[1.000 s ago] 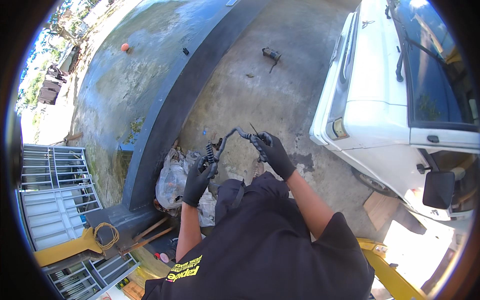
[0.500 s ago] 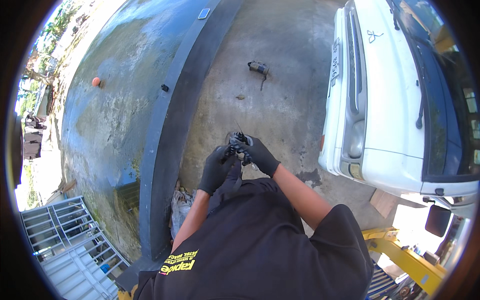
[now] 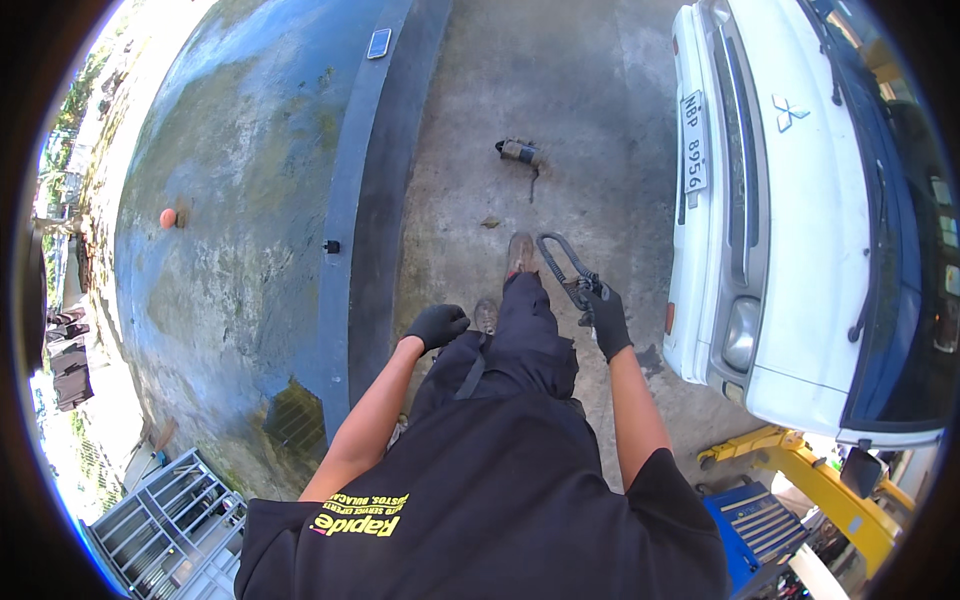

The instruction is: The person sits on the floor and uses a small metal tool to scrape and clean a cylindrical mechanical part. They briefly stand to retrieve a coiled cable from a toolbox drawer, then return to the floor to continue working on the part.

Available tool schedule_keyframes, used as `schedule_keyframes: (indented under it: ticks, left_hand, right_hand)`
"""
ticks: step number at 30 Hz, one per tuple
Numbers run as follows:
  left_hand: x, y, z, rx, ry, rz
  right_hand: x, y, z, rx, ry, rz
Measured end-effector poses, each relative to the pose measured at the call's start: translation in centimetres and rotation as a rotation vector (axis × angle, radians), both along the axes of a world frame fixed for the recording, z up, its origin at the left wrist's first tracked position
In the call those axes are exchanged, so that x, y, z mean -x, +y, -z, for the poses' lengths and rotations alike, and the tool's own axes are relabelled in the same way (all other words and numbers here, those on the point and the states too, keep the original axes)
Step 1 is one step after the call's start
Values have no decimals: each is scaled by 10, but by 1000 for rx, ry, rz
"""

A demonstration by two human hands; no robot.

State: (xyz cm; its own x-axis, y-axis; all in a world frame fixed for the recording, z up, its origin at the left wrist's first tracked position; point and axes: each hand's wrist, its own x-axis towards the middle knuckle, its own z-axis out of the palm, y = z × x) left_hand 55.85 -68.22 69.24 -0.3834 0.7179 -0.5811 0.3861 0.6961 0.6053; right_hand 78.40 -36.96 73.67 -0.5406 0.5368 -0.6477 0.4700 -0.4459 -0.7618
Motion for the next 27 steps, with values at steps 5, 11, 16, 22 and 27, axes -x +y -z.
schedule_keyframes:
  ticks: [5, 11, 16, 22, 27]
  left_hand:
    - [61, 72, 13, 81, -393, -25]
    - [142, 156, 52, 210, -225, 9]
    - [226, 225, 47, 189, -602, 169]
    - [283, 252, -12, 256, -1090, -40]
    - [340, 211, 25, 436, -60, 85]
  right_hand:
    - [71, 26, 70, -6, -84, -145]
    - [144, 52, 133, 15, -271, -182]
    - [206, 105, 143, 190, -182, -109]
    - [241, 150, 56, 388, -154, -241]
    - [250, 166, 55, 447, -214, -388]
